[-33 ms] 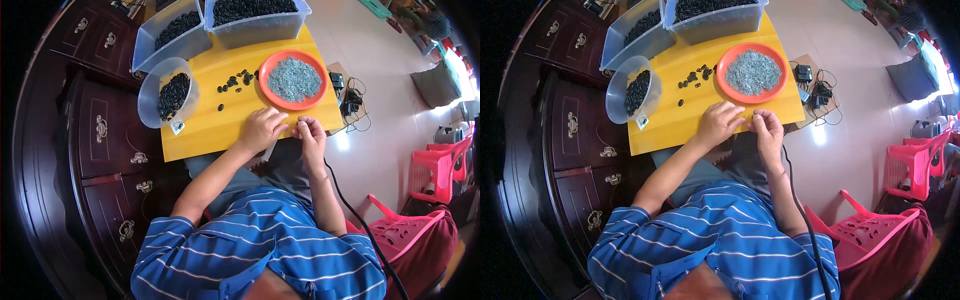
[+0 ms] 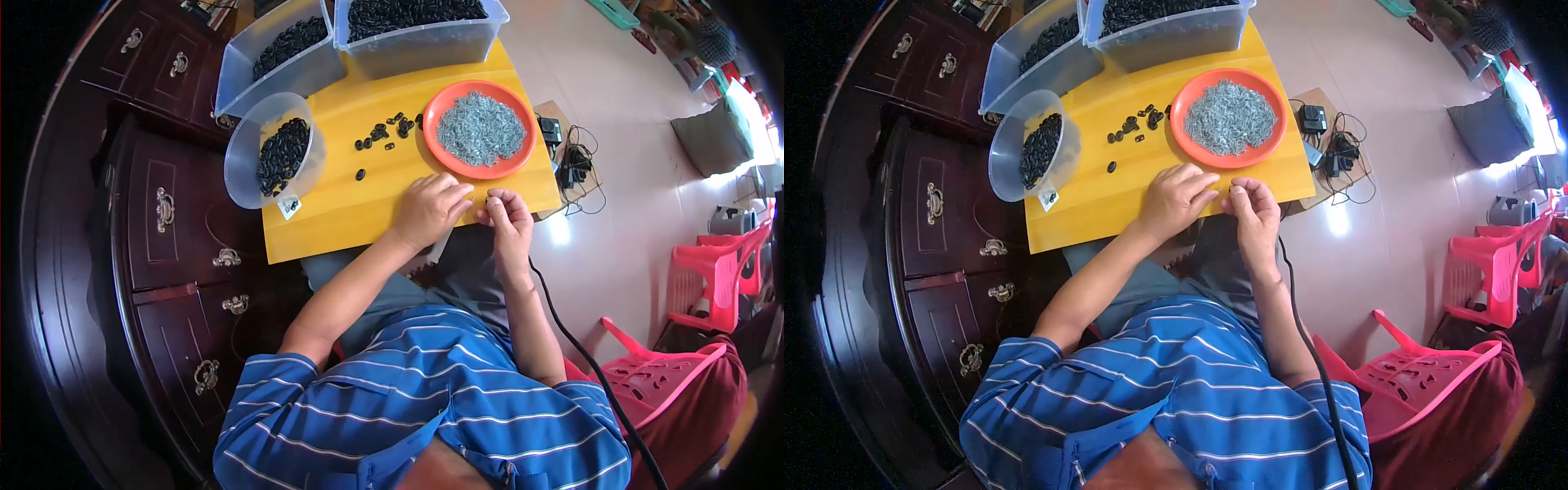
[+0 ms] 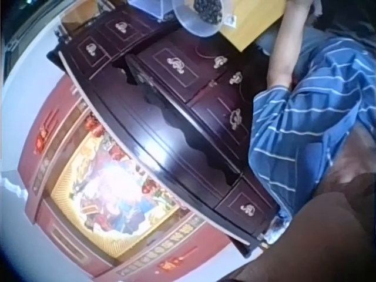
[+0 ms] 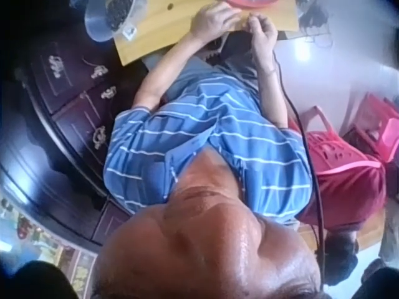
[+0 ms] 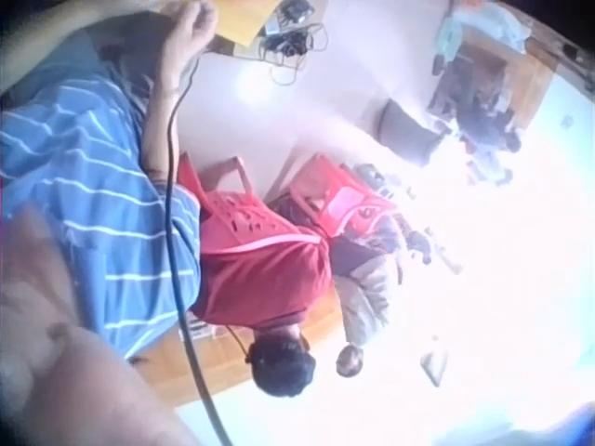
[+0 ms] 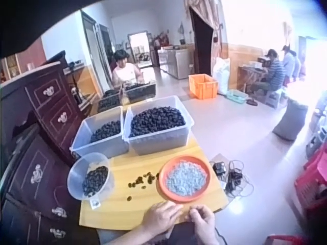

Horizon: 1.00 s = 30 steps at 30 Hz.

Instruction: The person places a bowl of plastic toggle components onto the table and assembles cord locks by inserting small pins into the plastic toggles by hand.

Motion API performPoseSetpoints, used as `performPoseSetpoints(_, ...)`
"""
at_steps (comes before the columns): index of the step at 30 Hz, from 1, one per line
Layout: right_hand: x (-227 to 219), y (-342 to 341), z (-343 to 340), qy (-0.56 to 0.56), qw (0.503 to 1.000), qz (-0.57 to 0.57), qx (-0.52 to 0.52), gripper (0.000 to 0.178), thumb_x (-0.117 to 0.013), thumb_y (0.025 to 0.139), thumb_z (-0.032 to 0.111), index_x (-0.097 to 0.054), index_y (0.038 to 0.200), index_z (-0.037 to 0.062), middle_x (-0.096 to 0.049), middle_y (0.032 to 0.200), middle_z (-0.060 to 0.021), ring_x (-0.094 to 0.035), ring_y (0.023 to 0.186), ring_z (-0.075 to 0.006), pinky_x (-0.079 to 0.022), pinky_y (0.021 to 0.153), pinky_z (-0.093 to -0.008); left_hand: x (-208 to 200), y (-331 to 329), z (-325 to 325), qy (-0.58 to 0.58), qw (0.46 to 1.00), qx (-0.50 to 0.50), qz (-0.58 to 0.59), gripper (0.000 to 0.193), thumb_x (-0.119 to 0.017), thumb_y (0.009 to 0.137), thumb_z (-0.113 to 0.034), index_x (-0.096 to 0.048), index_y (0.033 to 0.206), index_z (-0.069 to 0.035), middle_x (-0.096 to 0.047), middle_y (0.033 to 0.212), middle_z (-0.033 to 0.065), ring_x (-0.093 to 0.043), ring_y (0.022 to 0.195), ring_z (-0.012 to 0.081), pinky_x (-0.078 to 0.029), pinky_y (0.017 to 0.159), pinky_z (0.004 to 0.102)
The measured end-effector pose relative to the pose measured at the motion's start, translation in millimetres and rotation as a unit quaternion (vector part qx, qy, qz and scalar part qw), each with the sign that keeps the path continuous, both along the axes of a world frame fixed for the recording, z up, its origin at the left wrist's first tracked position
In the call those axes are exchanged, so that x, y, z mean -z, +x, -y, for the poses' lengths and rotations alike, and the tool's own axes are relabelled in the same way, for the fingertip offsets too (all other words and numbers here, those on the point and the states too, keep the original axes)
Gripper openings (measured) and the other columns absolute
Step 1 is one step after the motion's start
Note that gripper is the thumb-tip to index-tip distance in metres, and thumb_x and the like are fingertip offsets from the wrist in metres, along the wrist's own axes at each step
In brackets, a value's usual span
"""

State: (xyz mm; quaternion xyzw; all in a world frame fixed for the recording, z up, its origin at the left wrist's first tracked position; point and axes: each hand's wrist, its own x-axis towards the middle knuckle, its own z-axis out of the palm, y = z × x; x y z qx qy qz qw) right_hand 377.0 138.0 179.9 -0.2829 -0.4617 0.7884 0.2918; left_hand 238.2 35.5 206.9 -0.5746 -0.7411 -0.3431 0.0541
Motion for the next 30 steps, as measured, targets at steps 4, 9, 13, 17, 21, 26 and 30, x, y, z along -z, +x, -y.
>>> performPoseSetpoints(4,1,2,-1,-0.023,1.0,-0.013,0.009,0.015,-0.06,0.1,0.01,-0.062,0.112,0.0012,-0.064,0.095,-0.0015,-0.063,0.079,-0.0101,-0.051,0.074,-0.0236,-2,-1,-11,-0.017,1.0,0.01,0.011,0.02,-0.075,0.082,-0.015,-0.074,0.1,-0.009,-0.065,0.086,0.0064,-0.066,0.08,0.0262,-0.052,0.069,0.0404)
performPoseSetpoints(9,2,10,-11,-0.076,0.997,-0.024,0.015,0.014,-0.061,0.099,0.01,-0.063,0.111,0.0028,-0.064,0.092,-0.0015,-0.063,0.076,-0.0111,-0.052,0.072,-0.0243,-1,4,-15,-0.041,0.999,0.008,0.03,0.017,-0.073,0.083,-0.014,-0.075,0.099,-0.009,-0.064,0.082,0.0062,-0.066,0.08,0.0261,-0.052,0.068,0.0409)
performPoseSetpoints(13,3,18,-22,-0.072,0.996,-0.025,0.048,0.013,-0.062,0.098,0.01,-0.064,0.109,0.0038,-0.064,0.092,-0.0012,-0.062,0.074,-0.0104,-0.052,0.07,-0.024,4,4,-16,-0.045,0.999,0.005,0.024,0.011,-0.071,0.084,-0.016,-0.073,0.093,-0.009,-0.063,0.082,0.0063,-0.066,0.079,0.0263,-0.051,0.068,0.0411)
performPoseSetpoints(17,-1,17,-20,-0.033,0.998,-0.007,0.044,0.013,-0.062,0.099,0.011,-0.064,0.11,0.004,-0.062,0.089,-0.001,-0.061,0.074,-0.0097,-0.051,0.07,-0.0232,8,4,-18,-0.062,0.997,-0.01,-0.036,0.011,-0.067,0.087,-0.018,-0.064,0.085,-0.008,-0.061,0.082,0.0076,-0.064,0.077,0.0285,-0.051,0.07,0.042)
performPoseSetpoints(21,-6,13,-14,0.013,0.999,0.007,0.039,0.014,-0.062,0.099,0.011,-0.064,0.111,0.0037,-0.061,0.088,-0.0004,-0.059,0.074,-0.0091,-0.049,0.07,-0.0225,11,5,-17,-0.056,0.995,-0.01,-0.082,0.012,-0.063,0.09,-0.017,-0.058,0.089,-0.006,-0.059,0.083,0.0114,-0.063,0.076,0.0319,-0.05,0.07,0.044)
performPoseSetpoints(26,-8,6,-3,0.06,0.998,-0.019,-0.012,0.013,-0.062,0.099,0.008,-0.064,0.111,0.0016,-0.062,0.092,-0.0005,-0.059,0.076,-0.0083,-0.048,0.07,-0.0228,-3,6,16,-0.015,0.998,-0.017,0.059,0.009,-0.059,0.093,-0.012,-0.056,0.091,-0.003,-0.061,0.083,0.0145,-0.064,0.075,0.0323,-0.051,0.069,0.0447)
performPoseSetpoints(30,-13,-16,19,0.106,0.991,-0.005,-0.088,0.013,-0.062,0.099,0.006,-0.065,0.111,0.001,-0.063,0.093,-0.0005,-0.06,0.078,-0.0077,-0.051,0.071,-0.0223,10,0,54,0.072,0.956,-0.047,0.281,0.004,-0.056,0.094,0.001,-0.053,0.093,-0.002,-0.058,0.072,0.0065,-0.06,0.061,0.014,-0.05,0.059,0.0283)
